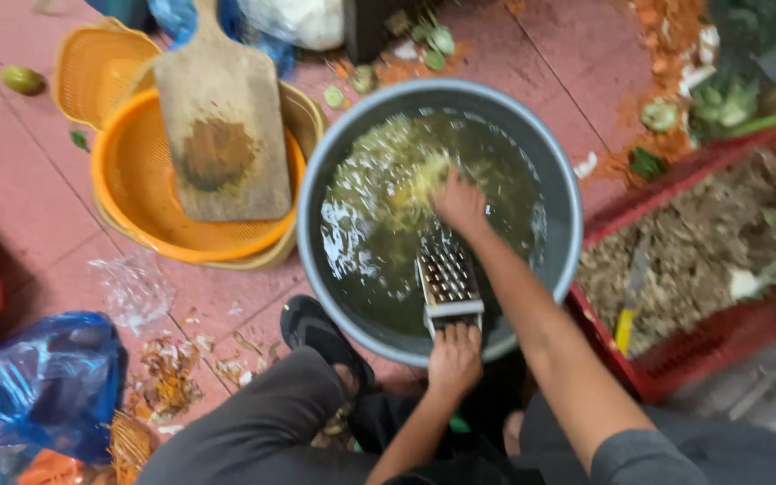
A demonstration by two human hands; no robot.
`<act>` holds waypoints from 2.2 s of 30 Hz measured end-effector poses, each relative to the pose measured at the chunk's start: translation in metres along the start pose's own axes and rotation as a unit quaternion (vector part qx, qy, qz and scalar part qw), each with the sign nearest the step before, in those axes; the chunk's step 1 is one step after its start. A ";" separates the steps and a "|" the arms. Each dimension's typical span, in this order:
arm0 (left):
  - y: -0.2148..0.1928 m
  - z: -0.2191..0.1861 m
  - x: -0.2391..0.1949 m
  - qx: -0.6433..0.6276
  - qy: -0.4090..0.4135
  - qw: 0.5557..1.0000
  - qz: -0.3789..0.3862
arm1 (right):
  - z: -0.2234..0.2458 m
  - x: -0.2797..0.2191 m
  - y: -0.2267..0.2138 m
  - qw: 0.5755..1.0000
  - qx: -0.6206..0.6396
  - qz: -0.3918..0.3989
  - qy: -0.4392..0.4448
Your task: Grating potatoes into a basin of water in a food preparation area.
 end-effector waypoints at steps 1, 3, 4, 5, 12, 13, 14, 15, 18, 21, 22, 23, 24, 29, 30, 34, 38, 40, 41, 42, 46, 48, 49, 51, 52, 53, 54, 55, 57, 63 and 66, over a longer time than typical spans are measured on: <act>0.005 -0.005 -0.004 -0.005 0.004 1.000 0.004 | -0.010 -0.001 -0.017 1.000 -0.003 0.003 0.007; 0.007 -0.005 -0.006 0.002 -0.003 1.000 -0.017 | -0.027 0.007 -0.055 0.986 0.110 0.050 0.112; 0.008 -0.004 -0.003 0.006 -0.001 1.000 -0.022 | -0.036 0.006 -0.064 0.987 0.113 0.044 0.109; 0.008 -0.003 -0.001 0.012 0.001 0.999 -0.034 | -0.042 0.004 -0.070 0.983 0.139 0.097 0.077; 0.015 -0.003 -0.004 0.028 -0.004 0.998 -0.057 | -0.013 -0.189 -0.082 0.980 0.104 0.167 0.001; 0.021 -0.004 -0.005 0.027 -0.006 0.998 -0.057 | -0.013 -0.204 -0.076 0.980 0.103 0.169 0.001; 0.027 -0.002 -0.005 0.029 -0.002 0.998 -0.048 | -0.012 -0.215 -0.072 0.987 0.098 0.127 0.010; 0.033 0.000 -0.005 0.030 0.001 0.999 -0.038 | -0.012 -0.226 -0.068 0.992 0.093 0.084 0.019; 0.040 -0.001 -0.006 0.031 0.010 0.999 -0.016 | -0.029 -0.223 -0.049 0.981 0.170 0.015 -0.095; 0.026 -0.003 -0.006 0.030 0.008 0.999 -0.036 | -0.037 -0.222 -0.053 0.977 0.150 0.031 -0.149; 0.028 -0.002 -0.005 0.029 0.008 0.999 -0.036 | -0.038 -0.222 -0.051 0.977 0.150 0.032 -0.148; 0.030 0.000 -0.004 0.027 0.008 0.999 -0.032 | -0.037 -0.222 -0.049 0.975 0.141 0.043 -0.168; 0.033 0.000 -0.004 0.024 0.005 0.999 -0.028 | -0.037 -0.223 -0.046 0.972 0.131 0.057 -0.188; 0.036 -0.003 -0.007 0.001 0.005 0.999 0.034 | -0.029 -0.231 -0.046 0.968 0.187 0.006 -0.166; 0.034 -0.002 -0.006 -0.002 0.006 0.999 0.037 | -0.027 -0.227 -0.048 0.970 0.197 0.000 -0.144; 0.033 -0.001 -0.005 0.003 0.009 1.000 0.015 | -0.011 -0.223 -0.076 0.983 0.137 0.033 -0.120; 0.040 -0.001 -0.005 -0.014 0.010 0.999 0.048 | 0.000 -0.218 -0.069 0.995 0.049 0.018 -0.087; 0.043 0.000 -0.004 -0.024 0.014 0.998 0.061 | 0.003 -0.216 -0.065 0.995 0.056 -0.007 -0.085; 0.042 -0.001 -0.005 -0.032 0.013 0.998 0.060 | 0.006 -0.219 -0.066 0.994 0.044 -0.022 -0.102; 0.041 -0.001 -0.005 -0.040 0.012 0.997 0.059 | 0.011 -0.220 -0.067 0.991 0.031 -0.038 -0.121; 0.045 0.001 -0.004 -0.044 0.011 0.997 0.059 | 0.005 -0.212 -0.062 0.991 0.055 -0.066 -0.098; 0.046 0.001 -0.005 -0.040 0.006 0.997 0.063 | -0.001 -0.210 -0.054 0.987 0.082 -0.082 -0.111; 0.044 -0.002 -0.005 -0.041 0.004 0.997 0.065 | 0.000 -0.205 -0.051 0.987 0.082 -0.079 -0.111; 0.036 -0.002 -0.006 -0.029 -0.002 0.998 0.055 | 0.009 -0.194 -0.048 0.981 0.084 -0.100 -0.143; 0.031 0.000 -0.003 -0.026 0.000 0.998 0.055 | 0.011 -0.181 -0.042 0.981 0.087 -0.102 -0.142; 0.024 0.001 -0.001 -0.024 -0.003 0.999 0.048 | 0.012 -0.168 -0.036 0.982 0.081 -0.104 -0.135; 0.018 0.000 0.000 -0.024 -0.006 0.999 0.041 | 0.012 -0.157 -0.030 0.983 0.073 -0.106 -0.128; 0.019 0.000 -0.001 -0.023 -0.004 0.999 0.041 | 0.013 -0.140 -0.024 0.983 0.074 -0.108 -0.126; 0.018 0.001 -0.004 -0.019 -0.002 1.000 0.017 | 0.016 -0.109 -0.009 0.989 0.039 -0.087 -0.111; 0.009 -0.003 -0.001 0.027 -0.004 0.999 -0.045 | 0.018 -0.026 0.007 0.998 -0.056 0.003 -0.041; 0.002 -0.006 -0.005 0.032 -0.001 0.998 -0.049 | 0.006 -0.049 -0.034 0.987 0.070 -0.103 -0.106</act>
Point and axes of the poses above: each hand's wrist, its own x-axis towards the middle knuckle, its own y-axis out of the palm, z = x × y, the point moved 4 cm from there along x, towards the middle knuckle, and after that the axes turned 12 degrees about y, right-handed, at the moved point
